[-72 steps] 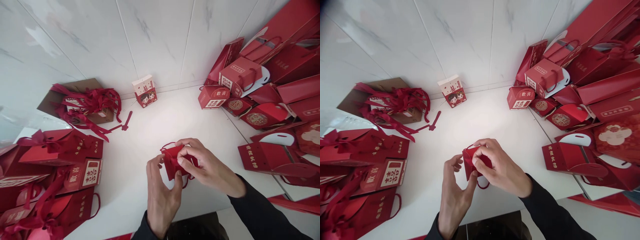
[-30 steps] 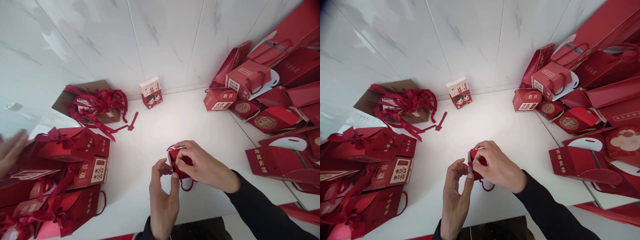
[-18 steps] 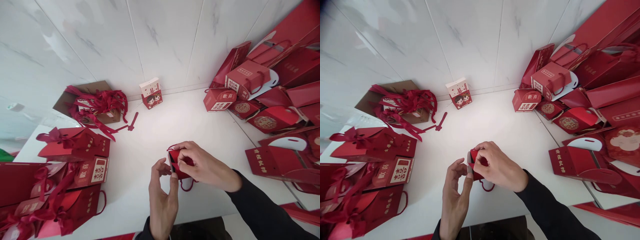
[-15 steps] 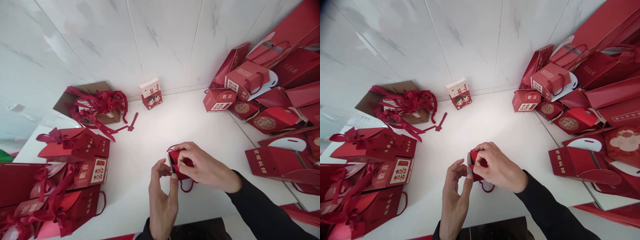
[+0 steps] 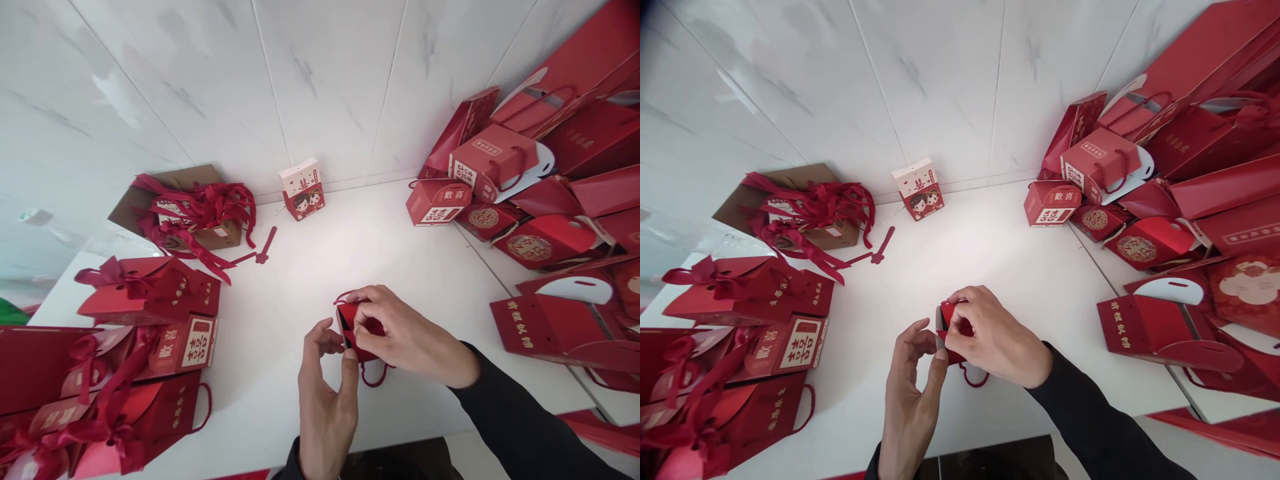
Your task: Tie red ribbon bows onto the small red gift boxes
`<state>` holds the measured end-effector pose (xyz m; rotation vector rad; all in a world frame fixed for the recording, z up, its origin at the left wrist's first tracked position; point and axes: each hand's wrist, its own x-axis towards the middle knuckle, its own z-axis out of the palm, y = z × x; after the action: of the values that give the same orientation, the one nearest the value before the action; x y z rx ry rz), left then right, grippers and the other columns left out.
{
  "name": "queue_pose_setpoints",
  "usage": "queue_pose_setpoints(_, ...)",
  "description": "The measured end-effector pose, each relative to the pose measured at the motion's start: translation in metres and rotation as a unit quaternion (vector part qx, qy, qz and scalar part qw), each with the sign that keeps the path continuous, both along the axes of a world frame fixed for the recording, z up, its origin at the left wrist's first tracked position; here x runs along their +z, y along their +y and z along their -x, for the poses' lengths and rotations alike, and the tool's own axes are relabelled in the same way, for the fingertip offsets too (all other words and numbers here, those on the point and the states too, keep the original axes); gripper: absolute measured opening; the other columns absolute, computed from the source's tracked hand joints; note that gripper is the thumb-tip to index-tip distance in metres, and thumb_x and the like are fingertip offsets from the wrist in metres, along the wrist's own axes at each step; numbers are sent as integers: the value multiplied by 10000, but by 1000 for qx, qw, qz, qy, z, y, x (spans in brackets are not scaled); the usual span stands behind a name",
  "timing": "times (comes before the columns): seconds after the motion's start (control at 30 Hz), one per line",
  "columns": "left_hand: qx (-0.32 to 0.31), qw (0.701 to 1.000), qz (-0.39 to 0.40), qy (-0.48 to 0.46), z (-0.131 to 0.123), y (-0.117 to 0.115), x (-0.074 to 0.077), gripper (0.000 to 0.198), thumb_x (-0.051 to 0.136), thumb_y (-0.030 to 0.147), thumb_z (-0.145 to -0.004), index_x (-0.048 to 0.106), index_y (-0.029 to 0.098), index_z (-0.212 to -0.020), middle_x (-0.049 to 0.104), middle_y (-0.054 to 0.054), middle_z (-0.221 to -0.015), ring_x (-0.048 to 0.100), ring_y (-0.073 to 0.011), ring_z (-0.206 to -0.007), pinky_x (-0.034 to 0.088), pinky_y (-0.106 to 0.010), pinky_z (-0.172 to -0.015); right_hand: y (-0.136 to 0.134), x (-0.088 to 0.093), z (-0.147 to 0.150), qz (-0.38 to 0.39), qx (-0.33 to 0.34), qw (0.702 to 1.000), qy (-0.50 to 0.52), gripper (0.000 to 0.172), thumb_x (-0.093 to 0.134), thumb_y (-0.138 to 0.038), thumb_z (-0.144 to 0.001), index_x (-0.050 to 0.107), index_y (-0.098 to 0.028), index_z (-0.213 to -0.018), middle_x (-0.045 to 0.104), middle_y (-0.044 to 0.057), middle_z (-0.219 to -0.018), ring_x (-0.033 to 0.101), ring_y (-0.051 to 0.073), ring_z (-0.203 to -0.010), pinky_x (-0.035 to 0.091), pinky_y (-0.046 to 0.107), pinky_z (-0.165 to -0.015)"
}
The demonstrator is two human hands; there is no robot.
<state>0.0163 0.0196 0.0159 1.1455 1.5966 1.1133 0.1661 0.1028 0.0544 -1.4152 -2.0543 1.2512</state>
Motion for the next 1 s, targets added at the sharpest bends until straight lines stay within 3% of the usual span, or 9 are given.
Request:
queue_pose_setpoints(0.27, -1, 1000, 0, -1, 0, 0, 0, 326, 543, 438, -1007, 498, 272, -1284, 635, -47, -1016, 641, -202, -958, 536, -355, -855, 1, -1, 0, 1, 8, 1000, -3, 235, 608, -158, -829, 517, -233, -626, 644, 78, -1307, 536, 293, -1316, 506, 463, -1029)
queue_pose_setpoints(0.5, -8, 999, 15, -35, -1, 0, 4, 346, 544, 476, -1003, 520, 275, -1284, 646, -57, -1078, 636, -210, -1014, 521, -345, -883, 2, -3, 2, -14, 9, 1000, 11, 202, 560, -254, -935, 581, -241, -735, 648, 75, -1247, 543, 265, -1284, 454, 465, -1088)
queue_pose_setpoints(0.6, 3, 997, 31, -76, -1, 6, 7, 328, 518, 515, -1007, 581, 257, -1199, 646, -68, -1145, 627, -201, -1038, 513, -308, -865, 1, -4, 1, -20, 9, 1000, 18, 200, 551, -283, -956, 588, -241, -764, 642, 79, -1248, 550, 259, -1274, 463, 454, -1071)
queue_pose_setpoints(0.83, 0, 997, 26, -70, 2, 16, 5, 311, 569, 509, -983, 617, 213, -904, 625, -8, -849, 556, -140, -764, 473, -243, -707, -3, -6, -4, -26, 0, 999, 30, 201, 535, -314, -977, 618, -247, -806, 635, 72, -1272, 566, 243, -1274, 476, 444, -1060)
queue_pose_setpoints(1.0, 42, 994, 17, -101, 4, 16, 5, 315, 532, 512, -1002, 596, 216, -915, 640, -12, -874, 612, -157, -841, 517, -272, -791, -3, -10, -9, -31, -2, 999, 33, 179, 547, -381, -990, 648, -256, -913, 644, 80, -1254, 570, 264, -1267, 467, 479, -1076)
